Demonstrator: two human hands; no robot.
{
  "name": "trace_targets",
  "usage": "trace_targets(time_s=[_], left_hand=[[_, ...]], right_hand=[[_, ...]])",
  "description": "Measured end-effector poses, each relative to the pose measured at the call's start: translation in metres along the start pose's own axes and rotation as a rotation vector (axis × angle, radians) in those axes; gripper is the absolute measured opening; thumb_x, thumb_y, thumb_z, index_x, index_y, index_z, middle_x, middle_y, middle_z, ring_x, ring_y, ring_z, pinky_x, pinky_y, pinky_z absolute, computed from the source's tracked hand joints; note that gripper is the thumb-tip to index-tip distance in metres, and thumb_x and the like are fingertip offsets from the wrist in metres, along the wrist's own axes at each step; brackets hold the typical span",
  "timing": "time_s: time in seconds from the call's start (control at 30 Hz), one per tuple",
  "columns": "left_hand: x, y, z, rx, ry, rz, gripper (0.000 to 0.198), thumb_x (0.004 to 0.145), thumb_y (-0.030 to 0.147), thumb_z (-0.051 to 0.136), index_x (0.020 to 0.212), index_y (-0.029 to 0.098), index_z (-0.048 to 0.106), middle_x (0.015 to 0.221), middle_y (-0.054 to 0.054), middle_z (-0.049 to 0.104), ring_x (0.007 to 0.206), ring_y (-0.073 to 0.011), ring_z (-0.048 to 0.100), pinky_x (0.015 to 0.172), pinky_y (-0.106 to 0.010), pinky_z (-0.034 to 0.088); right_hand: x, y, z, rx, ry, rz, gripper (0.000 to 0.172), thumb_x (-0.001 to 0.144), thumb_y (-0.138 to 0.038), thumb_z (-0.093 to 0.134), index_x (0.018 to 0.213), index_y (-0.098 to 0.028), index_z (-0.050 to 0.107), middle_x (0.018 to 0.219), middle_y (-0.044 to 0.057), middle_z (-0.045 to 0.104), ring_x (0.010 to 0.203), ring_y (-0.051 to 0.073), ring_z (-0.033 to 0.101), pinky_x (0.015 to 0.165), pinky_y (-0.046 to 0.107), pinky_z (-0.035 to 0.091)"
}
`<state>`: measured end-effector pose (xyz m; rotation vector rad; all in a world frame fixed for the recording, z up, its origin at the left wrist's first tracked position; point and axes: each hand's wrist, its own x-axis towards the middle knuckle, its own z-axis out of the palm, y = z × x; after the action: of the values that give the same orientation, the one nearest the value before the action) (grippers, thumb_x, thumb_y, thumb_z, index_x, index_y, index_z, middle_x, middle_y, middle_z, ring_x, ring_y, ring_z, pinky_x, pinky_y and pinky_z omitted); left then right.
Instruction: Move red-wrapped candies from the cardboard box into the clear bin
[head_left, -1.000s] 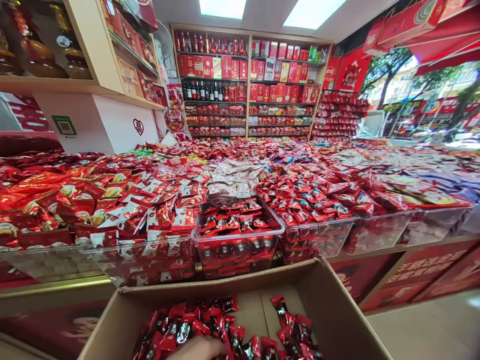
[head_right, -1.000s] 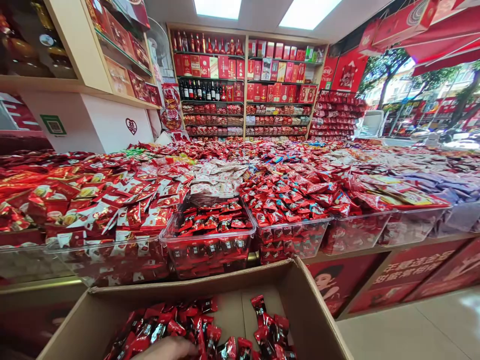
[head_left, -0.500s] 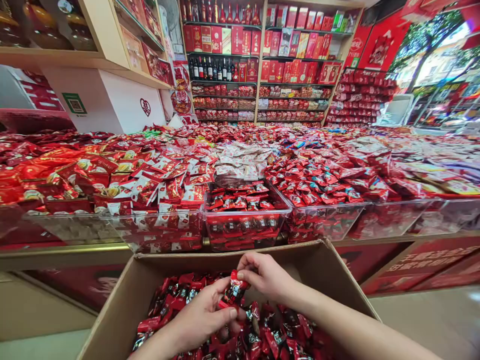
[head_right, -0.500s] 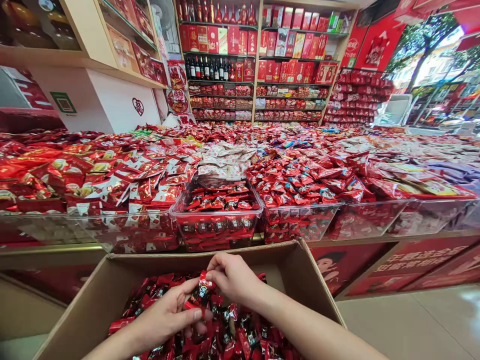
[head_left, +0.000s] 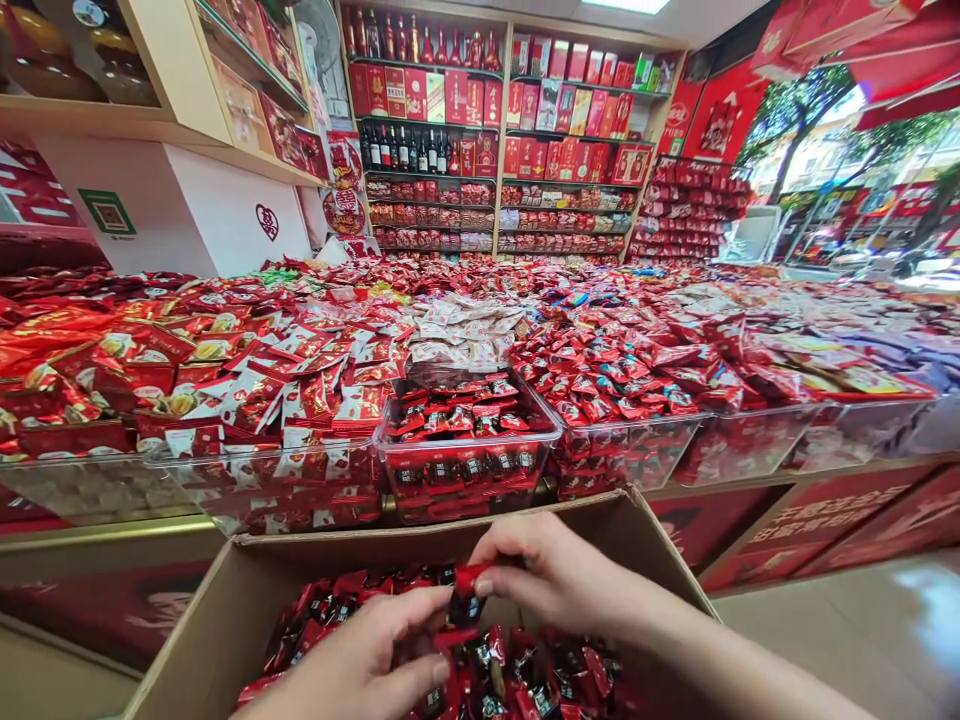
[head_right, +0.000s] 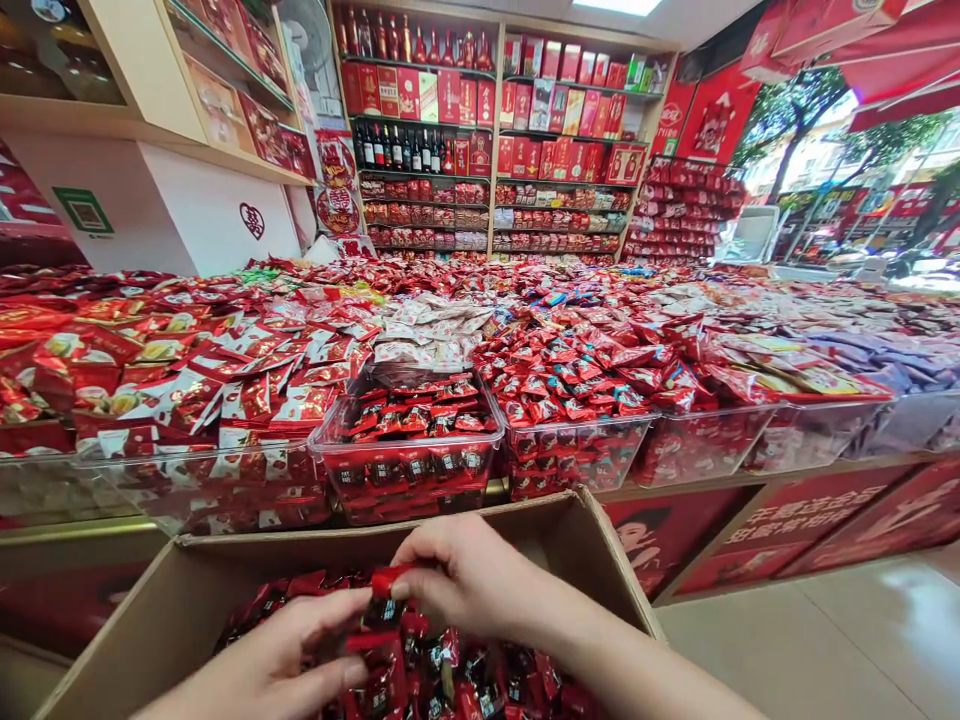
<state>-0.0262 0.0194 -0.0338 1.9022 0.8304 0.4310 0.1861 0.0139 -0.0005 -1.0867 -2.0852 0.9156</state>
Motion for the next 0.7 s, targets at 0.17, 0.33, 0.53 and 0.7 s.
trace_targets(time_s=[0.17,0.33,0.53,0.7], left_hand=[[0.028,0.070,-0.057,0.423,0.335,0.312,0.016,0.080,0.027,0.049,0.093,0.028,0.058,0.085,0.004,0.060,0.077,-0.0153,0.054,0.069,-0.021,0.041],[0.103,0.105,-0.091,0.781,0.106,0.226,0.019,0.077,0.020,0.049,0.093,0.018,0.060,0.091,-0.001,0.059,0.084,-0.0175,0.052,0.074,-0.025,0.036],[0.153,0.104,-0.094,0.780,-0.322,0.066,0.014,0.069,0.025,0.057,0.080,0.023,0.066,0.064,0.005,0.062,0.058,-0.0143,0.054,0.048,-0.018,0.035],[0.160,0.105,-0.089,0.832,-0.350,0.042,0.015,0.067,0.029,0.058,0.070,0.018,0.067,0.050,0.006,0.053,0.048,-0.0108,0.044,0.042,-0.018,0.029]], right_hand=[[0.009,-0.025,-0.081,-0.234,0.428,-0.190,0.017,0.078,-0.023,0.045,0.088,-0.018,0.058,0.083,0.002,0.061,0.078,0.012,0.055,0.071,0.024,0.042],[0.040,-0.015,-0.120,-0.535,0.328,-0.124,0.019,0.076,-0.017,0.045,0.087,-0.017,0.061,0.080,0.001,0.063,0.076,0.012,0.056,0.070,0.024,0.041],[0.059,-0.009,-0.121,-0.693,0.056,-0.066,0.019,0.073,-0.014,0.047,0.083,-0.016,0.064,0.076,0.001,0.064,0.069,0.012,0.056,0.064,0.021,0.040],[0.066,-0.012,-0.118,-0.738,-0.114,0.035,0.018,0.065,-0.014,0.054,0.078,-0.018,0.066,0.067,-0.001,0.064,0.061,0.011,0.055,0.056,0.018,0.039]])
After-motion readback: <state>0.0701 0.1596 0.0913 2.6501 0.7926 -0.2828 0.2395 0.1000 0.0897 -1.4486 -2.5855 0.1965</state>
